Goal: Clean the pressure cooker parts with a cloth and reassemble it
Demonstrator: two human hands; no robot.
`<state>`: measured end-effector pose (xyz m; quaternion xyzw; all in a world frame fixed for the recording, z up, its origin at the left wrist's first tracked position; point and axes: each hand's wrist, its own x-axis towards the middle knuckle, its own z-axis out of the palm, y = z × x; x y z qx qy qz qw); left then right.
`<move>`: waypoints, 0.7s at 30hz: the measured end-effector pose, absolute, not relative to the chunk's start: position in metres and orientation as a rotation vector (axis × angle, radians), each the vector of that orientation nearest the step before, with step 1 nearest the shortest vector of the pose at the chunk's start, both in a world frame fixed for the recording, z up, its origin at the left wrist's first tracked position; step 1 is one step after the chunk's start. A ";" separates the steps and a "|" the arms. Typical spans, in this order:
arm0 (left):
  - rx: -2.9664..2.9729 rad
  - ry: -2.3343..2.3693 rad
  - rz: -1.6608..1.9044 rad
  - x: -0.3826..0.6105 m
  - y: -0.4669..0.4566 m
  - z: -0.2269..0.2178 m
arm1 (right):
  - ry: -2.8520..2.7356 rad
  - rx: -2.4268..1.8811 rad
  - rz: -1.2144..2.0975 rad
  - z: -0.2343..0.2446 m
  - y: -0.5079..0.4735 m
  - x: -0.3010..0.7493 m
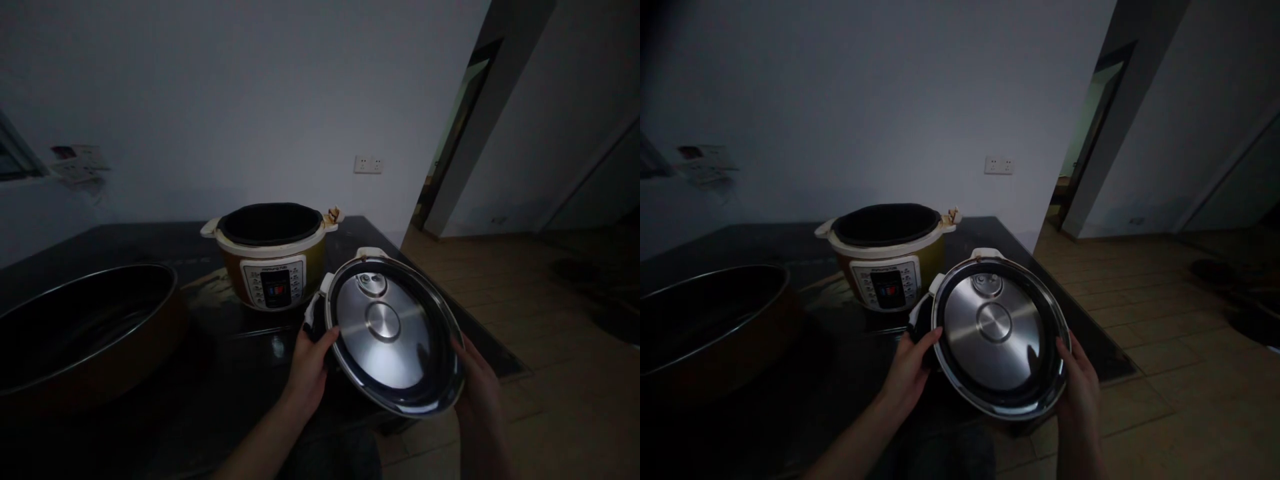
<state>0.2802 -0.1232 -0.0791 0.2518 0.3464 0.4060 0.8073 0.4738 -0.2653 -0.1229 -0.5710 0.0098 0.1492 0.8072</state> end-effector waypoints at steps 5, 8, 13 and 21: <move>0.524 0.837 0.906 0.233 -0.130 -0.090 | 0.005 -1.257 0.389 -0.132 -0.258 0.439; 0.475 0.919 0.936 0.207 -0.127 -0.097 | -0.054 -1.259 0.446 -0.137 -0.247 0.417; 0.420 0.993 1.025 0.173 -0.119 -0.108 | -0.138 -1.310 0.459 -0.136 -0.225 0.388; 0.346 1.076 1.058 0.152 -0.104 -0.114 | -0.212 -1.340 0.446 -0.145 -0.204 0.370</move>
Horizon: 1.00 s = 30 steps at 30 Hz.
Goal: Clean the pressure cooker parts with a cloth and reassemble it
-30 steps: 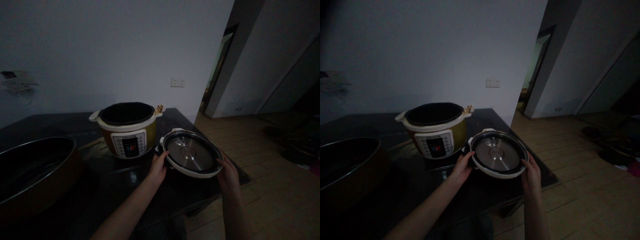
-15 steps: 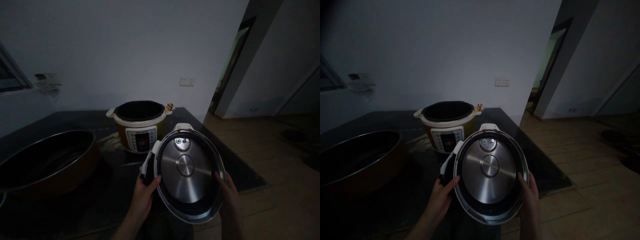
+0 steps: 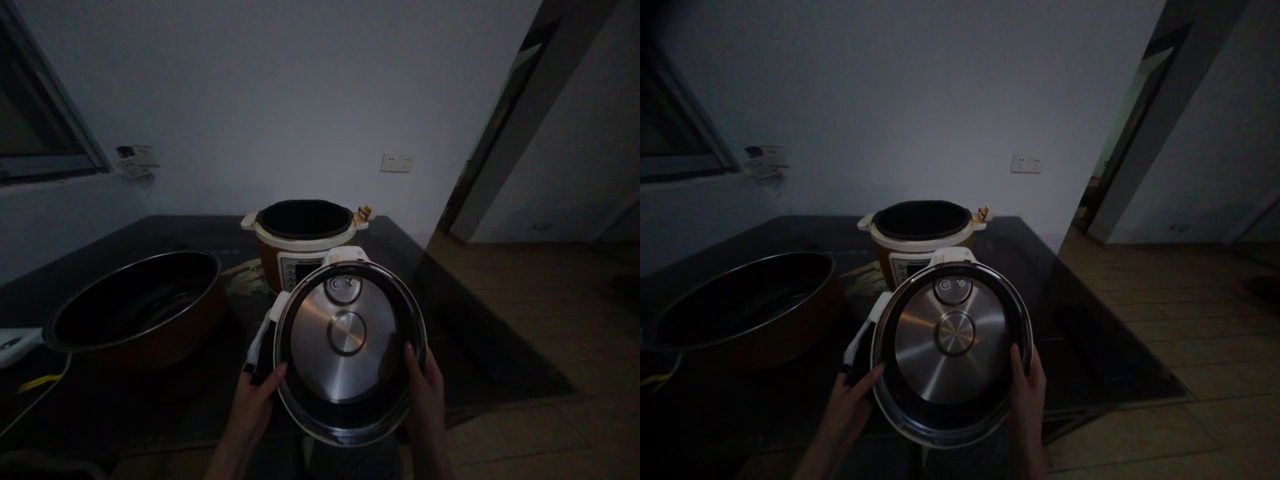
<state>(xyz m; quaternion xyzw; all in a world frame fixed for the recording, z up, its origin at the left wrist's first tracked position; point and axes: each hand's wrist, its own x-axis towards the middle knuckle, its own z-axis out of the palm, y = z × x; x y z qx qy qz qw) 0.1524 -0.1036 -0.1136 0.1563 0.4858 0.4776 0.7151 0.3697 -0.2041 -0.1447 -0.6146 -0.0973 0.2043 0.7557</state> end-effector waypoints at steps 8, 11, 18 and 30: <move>0.393 1.100 1.061 0.151 -0.097 -0.115 | -0.141 -1.348 0.455 -0.151 -0.200 0.369; 0.390 1.078 1.065 0.152 -0.098 -0.110 | -0.075 -1.357 0.451 -0.149 -0.200 0.366; 0.350 1.161 1.095 0.153 -0.100 -0.122 | -0.056 -1.243 0.588 -0.145 -0.205 0.362; 0.466 1.120 1.213 0.176 -0.106 -0.111 | -0.199 -1.185 0.495 -0.157 -0.205 0.360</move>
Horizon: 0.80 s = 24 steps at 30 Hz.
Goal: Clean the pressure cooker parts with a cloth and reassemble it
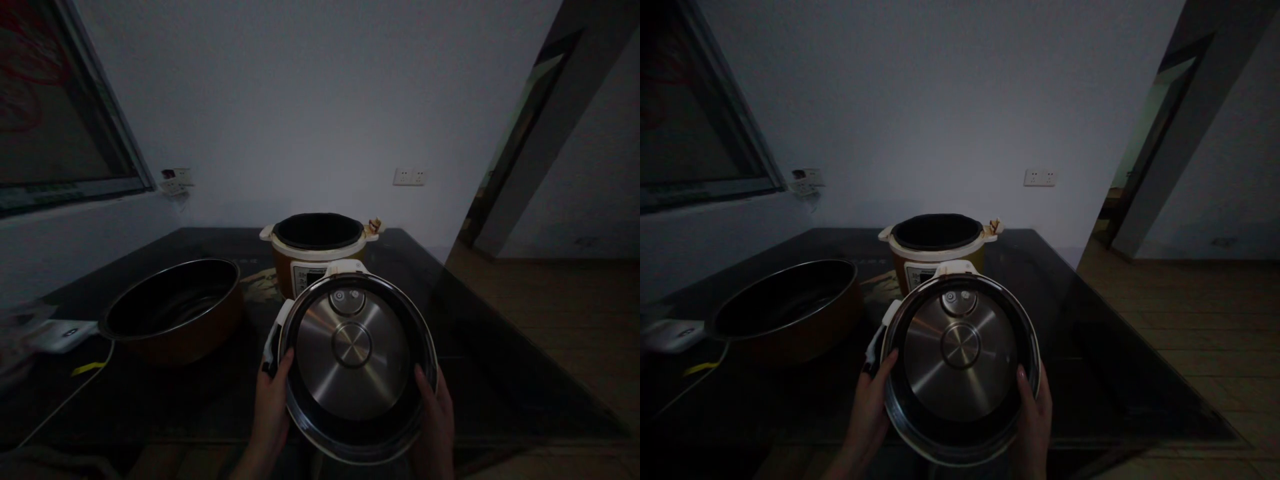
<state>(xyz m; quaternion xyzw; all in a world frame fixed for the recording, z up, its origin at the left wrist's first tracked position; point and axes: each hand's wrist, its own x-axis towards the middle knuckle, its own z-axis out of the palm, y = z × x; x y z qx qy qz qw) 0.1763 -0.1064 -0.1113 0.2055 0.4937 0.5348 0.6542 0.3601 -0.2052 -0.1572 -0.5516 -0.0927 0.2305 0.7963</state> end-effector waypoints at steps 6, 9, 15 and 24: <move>0.682 1.067 1.355 0.178 -0.107 -0.125 | -0.254 -1.291 0.343 -0.154 -0.204 0.361; 1.069 1.056 1.573 0.171 -0.113 -0.131 | -0.303 -1.338 0.318 -0.154 -0.204 0.363; 2.275 0.859 1.949 0.161 -0.106 -0.099 | -0.302 -1.324 0.321 -0.156 -0.204 0.363; 2.900 0.867 0.983 0.203 -0.084 -0.086 | -0.347 -1.385 0.226 -0.152 -0.203 0.362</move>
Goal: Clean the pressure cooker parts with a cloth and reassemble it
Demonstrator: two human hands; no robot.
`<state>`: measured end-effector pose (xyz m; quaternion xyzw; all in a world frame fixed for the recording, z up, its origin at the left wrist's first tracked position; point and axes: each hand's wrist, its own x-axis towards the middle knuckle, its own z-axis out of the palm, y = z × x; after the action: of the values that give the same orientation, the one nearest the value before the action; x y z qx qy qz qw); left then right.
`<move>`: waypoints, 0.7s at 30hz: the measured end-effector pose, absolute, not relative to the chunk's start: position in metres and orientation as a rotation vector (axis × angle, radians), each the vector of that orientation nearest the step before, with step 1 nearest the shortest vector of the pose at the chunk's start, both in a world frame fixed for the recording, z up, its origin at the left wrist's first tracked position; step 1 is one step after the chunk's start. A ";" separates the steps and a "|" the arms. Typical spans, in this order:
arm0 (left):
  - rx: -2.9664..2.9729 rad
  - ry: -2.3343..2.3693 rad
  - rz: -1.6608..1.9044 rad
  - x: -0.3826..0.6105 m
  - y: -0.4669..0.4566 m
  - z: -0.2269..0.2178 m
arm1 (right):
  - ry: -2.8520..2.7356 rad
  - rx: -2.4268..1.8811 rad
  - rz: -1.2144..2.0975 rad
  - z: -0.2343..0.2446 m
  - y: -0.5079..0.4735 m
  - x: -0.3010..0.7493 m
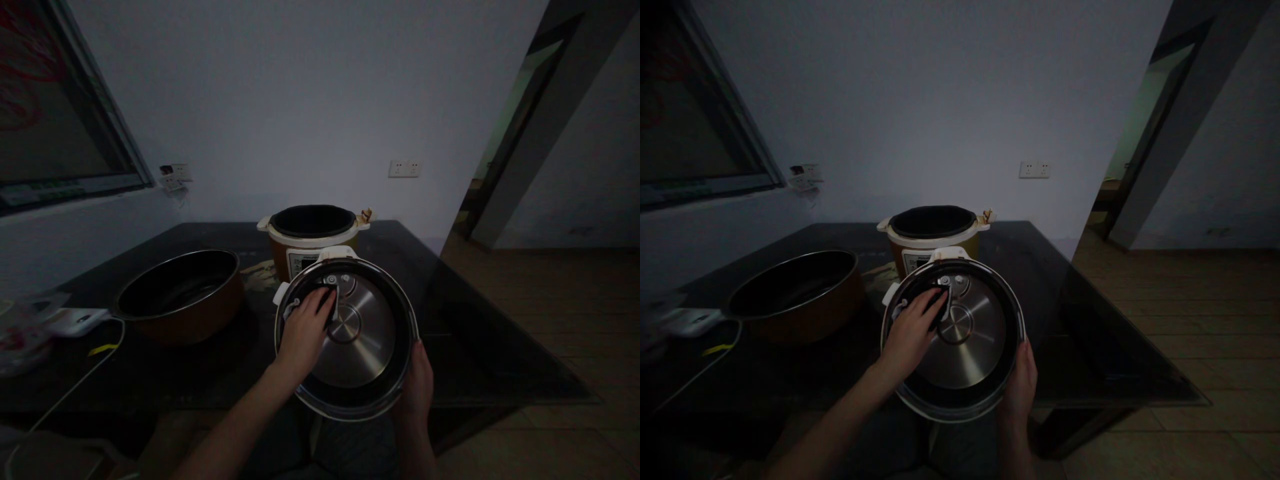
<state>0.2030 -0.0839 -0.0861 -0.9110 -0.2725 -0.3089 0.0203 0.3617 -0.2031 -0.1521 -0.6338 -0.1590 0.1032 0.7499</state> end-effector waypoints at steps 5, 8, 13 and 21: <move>-2.779 -0.918 -0.766 0.203 -0.089 -0.112 | -0.355 -1.387 0.249 -0.149 -0.204 0.361; -2.791 -1.006 -0.740 0.209 -0.087 -0.106 | -0.369 -1.383 0.255 -0.146 -0.205 0.360; -2.811 -1.103 -0.645 0.221 -0.085 -0.092 | -0.393 -1.407 0.203 -0.146 -0.204 0.361; -2.797 -1.065 -0.604 0.219 -0.084 -0.092 | -0.396 -1.429 0.197 -0.148 -0.205 0.361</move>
<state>0.2194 -0.0838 -0.0922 -0.9153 -0.3483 -0.1976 0.0440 0.3615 -0.2052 -0.1481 -0.6495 -0.1803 0.0895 0.7332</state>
